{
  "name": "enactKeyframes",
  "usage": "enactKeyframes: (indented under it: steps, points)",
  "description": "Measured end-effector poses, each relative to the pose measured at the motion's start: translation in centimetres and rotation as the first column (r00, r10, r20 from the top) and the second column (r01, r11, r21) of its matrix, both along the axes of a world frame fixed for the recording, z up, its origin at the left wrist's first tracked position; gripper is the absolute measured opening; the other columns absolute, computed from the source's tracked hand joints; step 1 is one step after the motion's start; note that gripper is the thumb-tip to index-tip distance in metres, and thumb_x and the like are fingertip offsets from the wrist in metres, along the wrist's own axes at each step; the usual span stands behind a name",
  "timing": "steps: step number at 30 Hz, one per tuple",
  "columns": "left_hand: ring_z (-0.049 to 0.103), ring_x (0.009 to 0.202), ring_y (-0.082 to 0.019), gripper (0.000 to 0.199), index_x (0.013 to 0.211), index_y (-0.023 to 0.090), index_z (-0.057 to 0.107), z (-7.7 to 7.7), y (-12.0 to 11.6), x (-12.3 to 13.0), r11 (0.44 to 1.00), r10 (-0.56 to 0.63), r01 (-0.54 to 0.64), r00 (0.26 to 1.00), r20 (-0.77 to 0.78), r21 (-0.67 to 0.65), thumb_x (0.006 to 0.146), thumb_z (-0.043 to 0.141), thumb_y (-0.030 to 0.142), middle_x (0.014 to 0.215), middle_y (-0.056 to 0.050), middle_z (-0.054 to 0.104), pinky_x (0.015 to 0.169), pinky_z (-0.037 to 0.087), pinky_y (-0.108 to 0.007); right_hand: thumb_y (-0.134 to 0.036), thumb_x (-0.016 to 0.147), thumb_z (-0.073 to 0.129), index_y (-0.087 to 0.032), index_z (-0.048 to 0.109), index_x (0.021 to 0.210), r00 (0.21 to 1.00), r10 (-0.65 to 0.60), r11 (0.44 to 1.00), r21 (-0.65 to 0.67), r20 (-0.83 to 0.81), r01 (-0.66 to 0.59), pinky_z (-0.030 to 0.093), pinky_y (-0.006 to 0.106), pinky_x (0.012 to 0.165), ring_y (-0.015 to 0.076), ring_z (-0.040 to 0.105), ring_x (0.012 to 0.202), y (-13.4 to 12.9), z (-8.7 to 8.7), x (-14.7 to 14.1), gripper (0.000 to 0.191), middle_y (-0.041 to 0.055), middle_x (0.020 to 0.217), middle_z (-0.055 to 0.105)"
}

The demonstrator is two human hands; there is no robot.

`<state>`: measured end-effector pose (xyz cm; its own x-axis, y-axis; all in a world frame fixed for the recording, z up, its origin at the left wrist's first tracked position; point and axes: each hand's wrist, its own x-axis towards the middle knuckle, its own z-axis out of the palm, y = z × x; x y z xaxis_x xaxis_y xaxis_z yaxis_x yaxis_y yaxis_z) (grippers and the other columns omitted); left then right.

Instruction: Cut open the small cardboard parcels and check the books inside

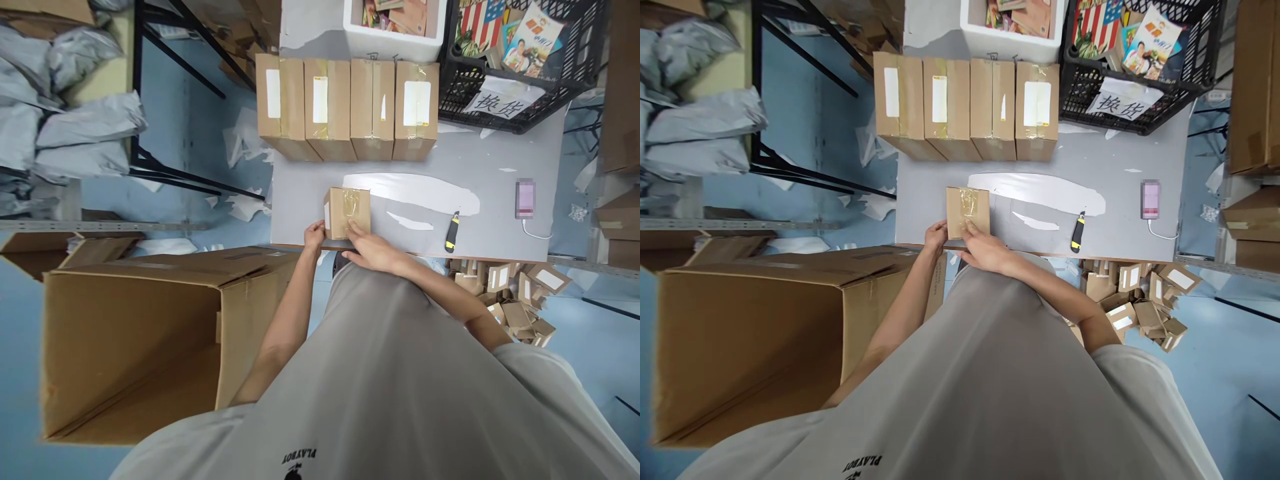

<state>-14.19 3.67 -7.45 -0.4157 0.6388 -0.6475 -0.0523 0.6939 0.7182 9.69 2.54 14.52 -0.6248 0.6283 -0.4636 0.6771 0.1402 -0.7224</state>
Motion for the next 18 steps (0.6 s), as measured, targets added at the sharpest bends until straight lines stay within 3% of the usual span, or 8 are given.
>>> enactKeyframes:
  steps: [3, 5, 7, 10, 14, 18]
  points:
    - [0.078, 0.102, -0.024, 0.044, 0.136, 0.008, 0.077, 0.4, 0.1, 0.1, 0.999, -0.005, 0.006, 1.000, 0.016, -0.053, 0.095, 0.076, 0.023, 0.111, -0.015, 0.085, 0.099, 0.066, -0.040, -0.041, 0.114, 0.063, -0.010, 0.052, 0.172, 0.997, -0.081, 0.997, 0.010, 0.014, 0.081, 0.049, 0.048, 0.133, 0.0376, 0.056, 0.163, 0.4, 0.4, 2.3, 0.067, 0.0214, 0.186, 0.040]
    - [0.078, 0.107, -0.023, 0.046, 0.140, 0.011, 0.076, 0.8, 0.2, 0.6, 0.998, -0.031, 0.033, 0.999, 0.039, -0.058, 0.097, 0.073, 0.026, 0.117, -0.014, 0.085, 0.098, 0.066, -0.037, -0.043, 0.114, 0.062, -0.013, 0.057, 0.169, 0.983, -0.182, 0.983, 0.025, 0.032, 0.181, 0.051, 0.047, 0.130, 0.0357, 0.062, 0.158, 0.8, -0.2, 4.5, 0.063, 0.0197, 0.174, 0.058]
    - [0.078, 0.113, -0.022, 0.049, 0.145, 0.013, 0.075, 1.1, 0.3, 1.4, 0.996, -0.069, 0.072, 0.996, 0.064, -0.043, 0.098, 0.070, 0.029, 0.125, -0.014, 0.084, 0.099, 0.065, -0.035, -0.042, 0.114, 0.061, -0.017, 0.063, 0.165, 0.948, -0.310, 0.951, 0.025, 0.074, 0.309, 0.056, 0.044, 0.122, 0.0339, 0.073, 0.146, 1.3, -1.5, 6.9, 0.056, 0.0168, 0.156, 0.076]
    - [0.077, 0.120, -0.023, 0.050, 0.144, 0.016, 0.076, 1.7, 0.3, 3.2, 0.989, -0.148, 0.149, 0.985, 0.084, -0.006, 0.097, 0.070, 0.032, 0.137, -0.014, 0.082, 0.102, 0.064, -0.035, -0.041, 0.113, 0.063, -0.018, 0.073, 0.153, 0.867, -0.464, 0.884, 0.024, 0.182, 0.468, 0.059, 0.038, 0.111, 0.0335, 0.080, 0.132, 2.3, -4.5, 10.1, 0.047, 0.0138, 0.139, 0.084]
    - [0.075, 0.123, -0.027, 0.044, 0.130, 0.017, 0.082, 2.5, 0.4, 5.1, 0.962, -0.273, 0.271, 0.959, 0.075, 0.029, 0.089, 0.077, 0.032, 0.136, -0.013, 0.082, 0.106, 0.063, -0.037, -0.034, 0.111, 0.061, -0.017, 0.083, 0.132, 0.830, -0.447, 0.884, 0.023, 0.334, 0.467, 0.059, 0.036, 0.102, 0.0361, 0.080, 0.126, 3.0, -8.3, 12.2, 0.035, 0.0158, 0.134, 0.086]
    - [0.076, 0.115, -0.029, 0.034, 0.112, 0.015, 0.084, 3.4, 1.6, 5.3, 0.940, -0.342, 0.341, 0.938, 0.049, 0.018, 0.083, 0.085, 0.034, 0.120, -0.013, 0.085, 0.104, 0.062, -0.040, -0.041, 0.105, 0.069, -0.017, 0.085, 0.109, 0.826, -0.437, 0.891, 0.048, 0.357, 0.451, 0.058, 0.036, 0.098, 0.0369, 0.081, 0.117, 3.4, -10.5, 13.1, 0.029, 0.0189, 0.123, 0.087]
